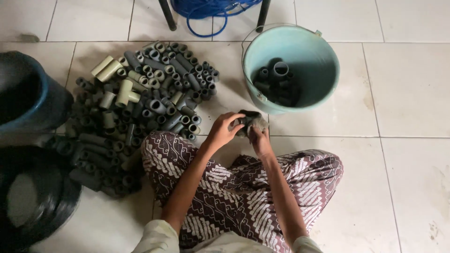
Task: Cleaning and inspecting PVC pipe fittings with a cloth before placing them into a bucket
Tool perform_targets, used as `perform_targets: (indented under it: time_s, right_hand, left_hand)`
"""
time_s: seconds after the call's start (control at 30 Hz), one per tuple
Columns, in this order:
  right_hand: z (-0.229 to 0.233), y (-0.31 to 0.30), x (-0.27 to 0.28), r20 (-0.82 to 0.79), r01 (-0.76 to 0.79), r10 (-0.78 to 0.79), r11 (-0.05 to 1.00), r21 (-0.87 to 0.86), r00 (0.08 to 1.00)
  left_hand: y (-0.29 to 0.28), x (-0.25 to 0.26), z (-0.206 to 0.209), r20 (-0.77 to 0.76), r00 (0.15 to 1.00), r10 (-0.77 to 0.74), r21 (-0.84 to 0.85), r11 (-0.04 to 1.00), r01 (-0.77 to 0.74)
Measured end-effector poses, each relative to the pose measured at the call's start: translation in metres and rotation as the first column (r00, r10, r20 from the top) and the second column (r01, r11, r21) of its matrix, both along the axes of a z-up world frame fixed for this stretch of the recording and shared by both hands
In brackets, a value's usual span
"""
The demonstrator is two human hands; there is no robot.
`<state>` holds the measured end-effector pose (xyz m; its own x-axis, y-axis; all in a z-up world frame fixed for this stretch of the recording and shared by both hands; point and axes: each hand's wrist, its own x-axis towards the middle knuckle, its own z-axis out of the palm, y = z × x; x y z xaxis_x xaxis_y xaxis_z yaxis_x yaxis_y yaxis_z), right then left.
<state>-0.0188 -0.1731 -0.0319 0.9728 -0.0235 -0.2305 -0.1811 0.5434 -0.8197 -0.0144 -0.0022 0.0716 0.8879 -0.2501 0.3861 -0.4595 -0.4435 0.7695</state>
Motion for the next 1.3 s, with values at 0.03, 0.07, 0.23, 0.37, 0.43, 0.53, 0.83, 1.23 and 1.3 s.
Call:
perform_targets:
  time_s: [0.03,0.07,0.23,0.37,0.43,0.53,0.83,1.23,1.3]
  right_hand:
    - [0.011,-0.008,-0.003,-0.014,0.003,-0.003,1.0,0.006,1.0]
    - [0.023,-0.017,-0.002,0.03,-0.049,0.054,0.985,-0.163,0.998]
    - [0.11,-0.003,-0.023,0.13,-0.105,0.202,0.845,-0.524,0.971]
    - [0.1,0.002,-0.015,0.201,-0.123,0.271,0.832,-0.541,0.941]
    - [0.093,0.002,-0.015,0.288,-0.106,0.299,0.837,-0.536,0.91]
    - [0.078,0.001,-0.012,0.409,-0.058,0.327,0.836,-0.546,0.852]
    - [0.056,-0.004,-0.011,0.448,0.029,0.316,0.791,-0.611,0.836]
    - [0.077,0.001,-0.008,0.351,-0.075,0.349,0.794,-0.603,0.869]
    - [0.088,0.008,-0.014,0.308,-0.068,0.363,0.736,-0.674,0.879]
  left_hand:
    - [0.002,-0.001,-0.009,-0.014,1.0,-0.003,0.006,1.0,0.003]
    - [0.002,0.002,-0.018,0.029,1.0,0.009,0.058,0.998,-0.011]
    - [0.006,0.003,-0.046,0.189,0.982,0.032,0.232,0.97,-0.076]
    - [0.002,0.0,-0.05,0.247,0.969,0.025,0.408,0.904,-0.128]
    - [-0.001,-0.003,-0.047,0.267,0.964,0.014,0.454,0.88,-0.138]
    - [0.002,-0.007,-0.047,0.191,0.981,0.025,0.419,0.902,-0.104]
    - [0.006,0.032,-0.212,-0.795,0.601,-0.078,-0.105,0.994,-0.01]
    - [0.002,0.003,-0.043,-0.126,0.992,-0.008,0.289,0.956,0.045]
    - [0.003,0.01,-0.049,0.0,1.0,-0.019,0.348,0.937,0.018]
